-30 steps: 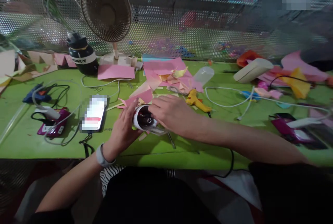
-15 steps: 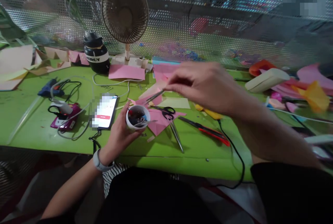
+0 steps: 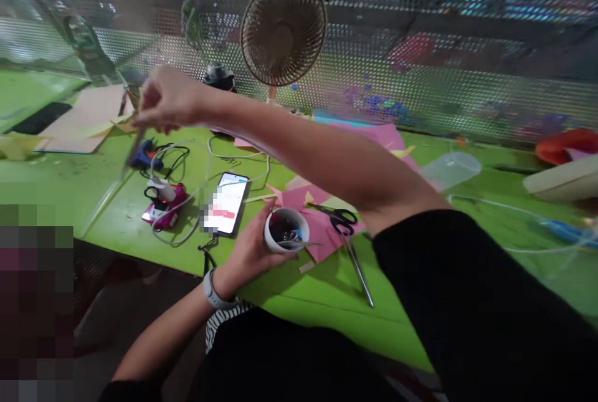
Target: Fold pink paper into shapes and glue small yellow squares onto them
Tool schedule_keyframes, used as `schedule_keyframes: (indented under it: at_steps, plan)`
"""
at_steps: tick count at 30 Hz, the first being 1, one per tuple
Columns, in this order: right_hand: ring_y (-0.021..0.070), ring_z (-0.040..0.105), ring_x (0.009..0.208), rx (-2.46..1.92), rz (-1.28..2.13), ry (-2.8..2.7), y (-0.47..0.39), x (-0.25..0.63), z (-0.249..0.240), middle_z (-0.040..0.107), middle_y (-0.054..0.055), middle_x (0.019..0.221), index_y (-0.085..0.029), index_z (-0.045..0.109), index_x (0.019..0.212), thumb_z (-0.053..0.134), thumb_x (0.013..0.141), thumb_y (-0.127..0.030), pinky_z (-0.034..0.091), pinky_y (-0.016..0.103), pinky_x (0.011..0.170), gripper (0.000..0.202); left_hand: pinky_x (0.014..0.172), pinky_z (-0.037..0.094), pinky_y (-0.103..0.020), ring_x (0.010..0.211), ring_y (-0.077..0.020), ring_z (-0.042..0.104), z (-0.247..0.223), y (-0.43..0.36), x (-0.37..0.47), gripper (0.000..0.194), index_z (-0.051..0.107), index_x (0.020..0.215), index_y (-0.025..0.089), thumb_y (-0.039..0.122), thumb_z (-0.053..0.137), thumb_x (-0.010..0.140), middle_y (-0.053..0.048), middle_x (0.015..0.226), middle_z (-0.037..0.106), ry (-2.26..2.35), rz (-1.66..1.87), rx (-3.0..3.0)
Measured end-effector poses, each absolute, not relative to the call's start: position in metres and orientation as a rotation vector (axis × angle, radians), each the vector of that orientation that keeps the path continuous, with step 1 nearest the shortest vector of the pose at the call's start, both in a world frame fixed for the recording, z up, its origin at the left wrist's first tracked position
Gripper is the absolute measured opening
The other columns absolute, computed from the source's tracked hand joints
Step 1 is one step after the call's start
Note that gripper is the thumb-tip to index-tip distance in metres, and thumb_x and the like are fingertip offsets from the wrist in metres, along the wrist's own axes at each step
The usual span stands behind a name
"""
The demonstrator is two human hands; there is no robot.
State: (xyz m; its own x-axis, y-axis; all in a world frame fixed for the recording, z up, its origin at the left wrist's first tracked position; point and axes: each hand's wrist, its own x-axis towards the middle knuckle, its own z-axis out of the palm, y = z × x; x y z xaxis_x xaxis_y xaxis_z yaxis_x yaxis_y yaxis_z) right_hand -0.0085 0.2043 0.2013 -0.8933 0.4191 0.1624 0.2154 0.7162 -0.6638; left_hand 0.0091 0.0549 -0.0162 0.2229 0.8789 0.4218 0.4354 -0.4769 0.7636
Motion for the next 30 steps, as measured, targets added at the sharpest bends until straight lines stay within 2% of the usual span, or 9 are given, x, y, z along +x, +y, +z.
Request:
schedule_keyframes:
  at_steps: [3,6,8,10,15,19,22,25,30]
  plan:
    - [0.0048,0.064,0.07,-0.513,0.95,-2.561,0.215,-0.038,0.207,0.06,-0.009,0.071,-0.014,0.062,0.082,0.062,0.086,-0.042,0.051,0.015,0.064,0.028,0.109,0.045,-0.058,0.136,-0.0376,0.049,-0.02,0.054,0.008,0.097,0.029,0.15,0.021,0.038,0.083,0.072,-0.021,0.147,0.048,1.182,1.238,2.038]
    - [0.0033,0.064,0.071,-0.418,0.961,-2.522,0.221,-0.016,0.206,0.066,-0.007,0.08,-0.014,0.065,0.087,0.057,0.091,-0.041,0.049,0.013,0.064,0.028,0.11,0.044,-0.058,0.137,-0.0373,0.047,-0.021,0.053,0.008,0.096,0.029,0.151,0.021,0.036,0.082,0.073,-0.021,0.149,0.046,1.171,1.19,2.052]
    - [0.0042,0.062,0.068,-0.422,0.958,-2.53,0.219,0.021,0.201,0.068,-0.006,0.08,-0.015,0.068,0.092,0.057,0.095,-0.035,0.052,0.015,0.062,0.023,0.11,0.045,-0.058,0.136,-0.0376,0.048,-0.019,0.052,0.009,0.096,0.029,0.151,0.021,0.035,0.082,0.072,-0.021,0.149,0.046,1.182,1.149,2.045]
    - [0.0078,0.063,0.069,-0.476,0.926,-2.556,0.213,0.068,0.19,0.072,-0.002,0.085,-0.016,0.069,0.101,0.063,0.093,-0.031,0.054,0.019,0.062,0.019,0.109,0.047,-0.058,0.135,-0.038,0.05,-0.014,0.051,0.011,0.096,0.03,0.15,0.021,0.036,0.083,0.071,-0.02,0.148,0.048,1.188,1.134,2.025]
    - [0.0159,0.068,0.073,-0.599,0.703,-2.614,0.18,0.195,0.15,0.076,0.007,0.089,-0.015,0.073,0.108,0.063,0.092,-0.042,0.053,0.029,0.065,0.033,0.107,0.05,-0.054,0.13,-0.0355,0.055,0.005,0.049,0.023,0.093,0.032,0.15,0.023,0.039,0.082,0.073,-0.017,0.141,0.056,1.156,1.099,1.978]
    - [0.0231,0.071,0.089,-0.852,0.429,-2.548,0.154,0.29,0.129,0.077,0.007,0.105,-0.023,0.075,0.108,0.058,0.094,-0.045,0.055,0.039,0.08,0.031,0.106,0.05,-0.051,0.128,-0.0339,0.057,0.019,0.053,0.032,0.086,0.039,0.146,0.026,0.033,0.084,0.073,-0.014,0.142,0.056,1.138,1.076,2.024]
    - [0.024,0.071,0.082,-1.154,0.358,-2.405,0.138,0.352,0.122,0.077,0.007,0.103,-0.026,0.074,0.113,0.059,0.092,-0.047,0.057,0.041,0.074,0.033,0.1,0.054,-0.049,0.117,-0.0322,0.064,0.026,0.065,0.037,0.079,0.045,0.14,0.023,0.035,0.084,0.072,-0.014,0.131,0.063,1.142,1.043,2.012]
    - [0.0248,0.071,0.077,-1.375,0.301,-2.296,0.124,0.394,0.11,0.076,0.009,0.099,-0.025,0.074,0.111,0.059,0.092,-0.049,0.057,0.041,0.069,0.034,0.095,0.056,-0.046,0.108,-0.0289,0.068,0.032,0.081,0.045,0.085,0.041,0.142,0.024,0.037,0.085,0.071,-0.011,0.122,0.067,1.137,0.978,2.001]
    - [0.0283,0.071,0.088,-1.443,0.378,-2.397,0.105,0.41,0.076,0.075,0.013,0.103,-0.018,0.072,0.109,0.053,0.095,-0.047,0.057,0.045,0.076,0.037,0.091,0.057,-0.042,0.104,-0.0266,0.069,0.042,0.099,0.062,0.083,0.041,0.141,0.024,0.039,0.084,0.072,-0.009,0.119,0.067,1.106,0.973,2.056]
